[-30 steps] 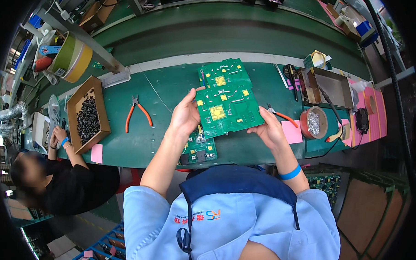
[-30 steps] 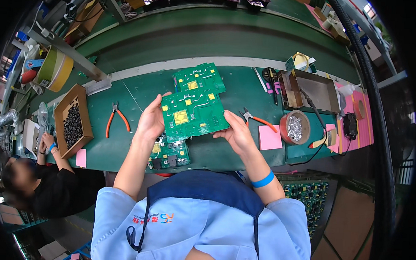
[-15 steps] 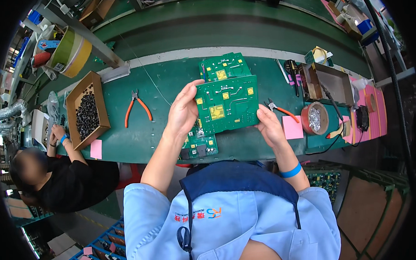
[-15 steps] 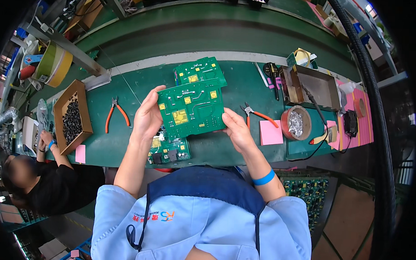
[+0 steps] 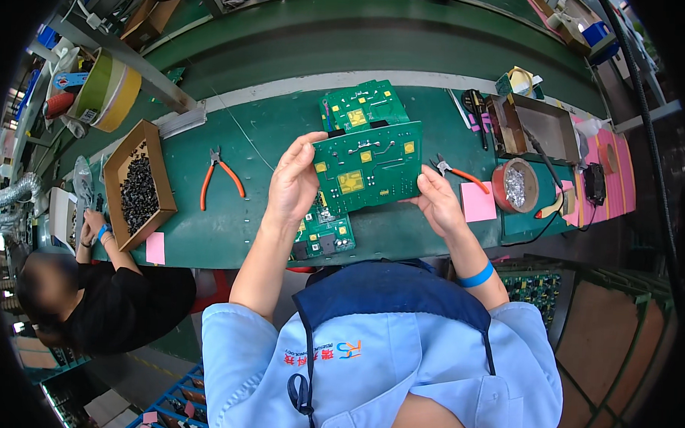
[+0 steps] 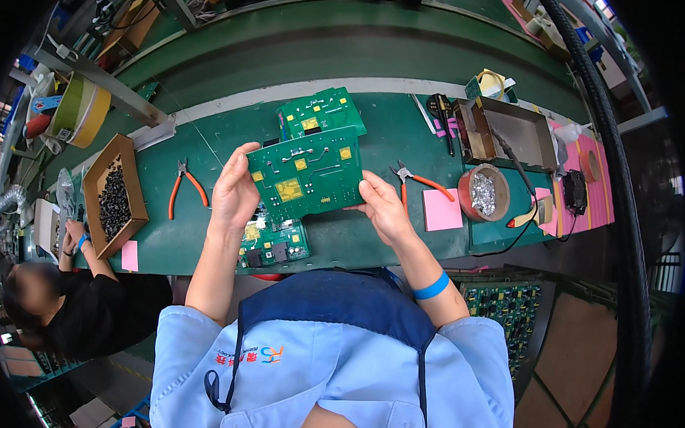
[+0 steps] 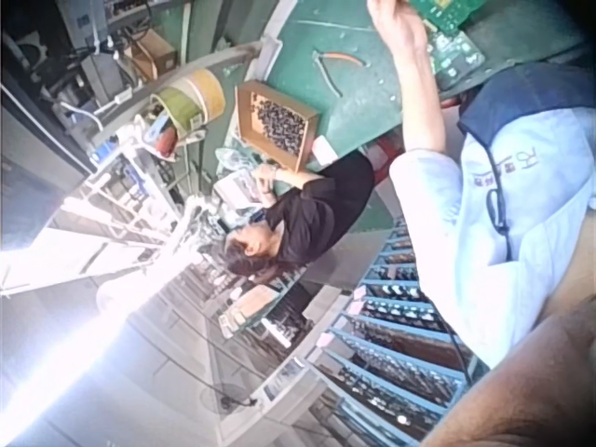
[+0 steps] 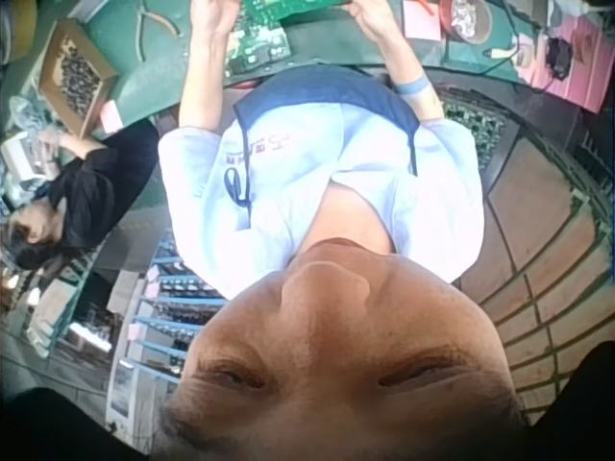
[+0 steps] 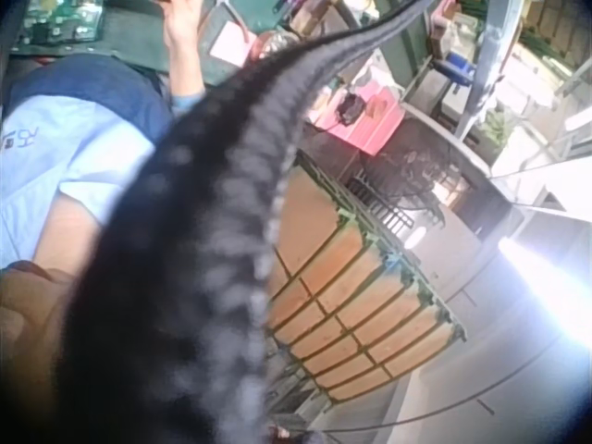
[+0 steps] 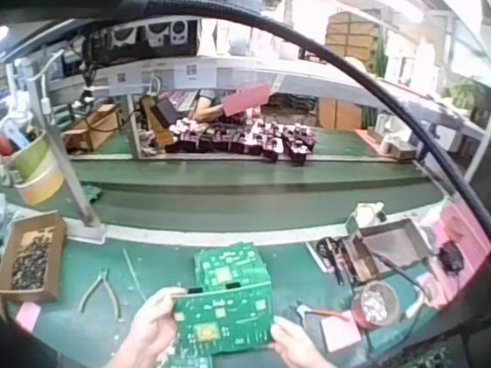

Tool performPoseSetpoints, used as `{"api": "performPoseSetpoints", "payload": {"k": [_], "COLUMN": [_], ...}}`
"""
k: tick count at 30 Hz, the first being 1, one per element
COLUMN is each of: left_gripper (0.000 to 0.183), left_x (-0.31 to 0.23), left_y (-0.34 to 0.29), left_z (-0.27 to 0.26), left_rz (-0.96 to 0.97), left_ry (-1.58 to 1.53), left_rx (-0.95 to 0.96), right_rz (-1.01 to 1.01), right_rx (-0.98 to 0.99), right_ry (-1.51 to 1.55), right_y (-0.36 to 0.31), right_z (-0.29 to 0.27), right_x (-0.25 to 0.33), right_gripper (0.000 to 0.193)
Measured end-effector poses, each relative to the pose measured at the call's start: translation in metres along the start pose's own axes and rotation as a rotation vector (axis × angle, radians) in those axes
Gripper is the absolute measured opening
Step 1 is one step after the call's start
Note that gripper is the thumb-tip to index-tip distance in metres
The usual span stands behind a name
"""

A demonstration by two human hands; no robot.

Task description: The person handles multiple green circuit boards, picking them up, turning them over, and using pliers to trim wires or components. They place boards on the workbench and into a blue crate, repeating the process with several boards.

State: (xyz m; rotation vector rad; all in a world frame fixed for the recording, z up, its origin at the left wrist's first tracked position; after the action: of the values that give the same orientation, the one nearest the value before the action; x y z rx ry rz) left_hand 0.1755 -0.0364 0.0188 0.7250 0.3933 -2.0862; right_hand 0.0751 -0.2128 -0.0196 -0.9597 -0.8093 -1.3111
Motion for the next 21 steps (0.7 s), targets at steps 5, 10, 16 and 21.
{"api": "performPoseSetpoints", "payload": {"k": [5,10,16,21], "left_gripper": [0.029,0.03,0.031,0.032], "left_x": [0.0,0.001,0.008,0.012], "left_y": [0.002,0.007,0.009,0.011], "left_z": [-0.005,-0.016,-0.036,-0.048], "left_rz": [-0.005,-0.02,-0.078,-0.13], "left_ry": [-0.012,-0.038,-0.065,-0.019], "left_rx": [-0.027,-0.125,-0.209,-0.285], "right_rz": [0.019,0.051,0.069,0.091], "right_rx": [0.007,0.016,0.058,0.055], "right_ry": [-0.001,-0.025,-0.024,-0.017], "right_y": [0.0,-0.001,0.002,0.003], "right_z": [0.003,0.011,0.018,0.024], "right_x": [0.001,0.005,0.006,0.007], "right_gripper": [0.033,0.034,0.033,0.035]}}
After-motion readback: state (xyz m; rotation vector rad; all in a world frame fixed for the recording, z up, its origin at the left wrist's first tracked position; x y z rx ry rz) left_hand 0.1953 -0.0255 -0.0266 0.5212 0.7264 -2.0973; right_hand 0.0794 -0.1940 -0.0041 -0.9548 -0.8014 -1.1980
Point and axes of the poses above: each hand's wrist, its own y-axis towards the middle knuckle, its own z-axis out of the palm, x = y × z, the point moved 5 cm from there along y, towards the middle knuckle, and after that the axes turned 4 degrees about -y, right-handed, at the moved point
